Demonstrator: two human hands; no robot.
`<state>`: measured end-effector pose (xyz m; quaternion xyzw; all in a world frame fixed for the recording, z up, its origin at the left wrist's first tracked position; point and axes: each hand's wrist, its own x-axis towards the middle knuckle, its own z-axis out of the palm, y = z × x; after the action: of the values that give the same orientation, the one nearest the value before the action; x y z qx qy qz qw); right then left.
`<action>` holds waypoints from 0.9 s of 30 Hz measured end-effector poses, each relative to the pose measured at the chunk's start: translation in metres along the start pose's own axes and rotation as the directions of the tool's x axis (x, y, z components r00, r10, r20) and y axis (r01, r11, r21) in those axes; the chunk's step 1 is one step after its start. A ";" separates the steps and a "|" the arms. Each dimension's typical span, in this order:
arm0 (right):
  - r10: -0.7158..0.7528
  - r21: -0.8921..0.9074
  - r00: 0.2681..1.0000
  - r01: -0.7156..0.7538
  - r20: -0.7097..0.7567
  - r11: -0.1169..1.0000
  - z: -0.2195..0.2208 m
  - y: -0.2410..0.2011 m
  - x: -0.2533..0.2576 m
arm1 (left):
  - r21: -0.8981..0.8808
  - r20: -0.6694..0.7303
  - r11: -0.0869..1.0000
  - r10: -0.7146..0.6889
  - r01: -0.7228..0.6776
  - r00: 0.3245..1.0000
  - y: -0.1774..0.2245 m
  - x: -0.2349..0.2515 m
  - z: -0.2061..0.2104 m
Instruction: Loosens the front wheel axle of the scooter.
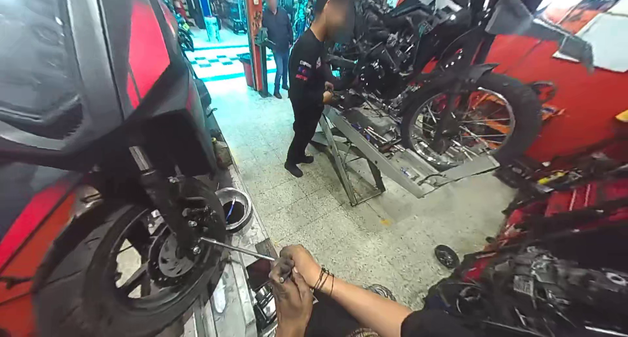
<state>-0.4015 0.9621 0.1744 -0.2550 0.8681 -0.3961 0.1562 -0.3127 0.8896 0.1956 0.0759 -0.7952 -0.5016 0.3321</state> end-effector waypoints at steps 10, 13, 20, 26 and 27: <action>-0.010 -0.015 1.000 0.010 -0.003 1.000 0.002 0.008 0.000 | -0.038 0.042 0.997 -0.061 0.062 0.997 -0.020 -0.012 0.003; -0.011 -0.040 0.999 0.013 0.049 0.999 0.001 0.006 -0.004 | -0.072 0.039 0.997 -0.033 0.035 0.999 -0.019 -0.016 0.001; -0.062 -0.030 0.997 0.063 0.038 0.998 0.002 0.012 -0.003 | -0.025 0.027 1.000 -0.017 0.018 0.999 -0.020 -0.015 0.002; -0.170 0.048 0.984 0.173 -0.061 0.984 0.006 0.014 -0.004 | 0.005 -0.007 0.999 -0.046 0.046 0.999 -0.021 -0.018 0.005; -0.228 0.073 0.969 0.235 -0.093 0.969 0.006 0.015 -0.003 | 0.001 -0.025 1.000 -0.031 0.031 0.999 -0.021 -0.017 0.005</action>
<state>-0.4009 0.9692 0.1593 -0.3311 0.8210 -0.4578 0.0826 -0.3071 0.8910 0.1685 0.0947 -0.7902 -0.5050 0.3341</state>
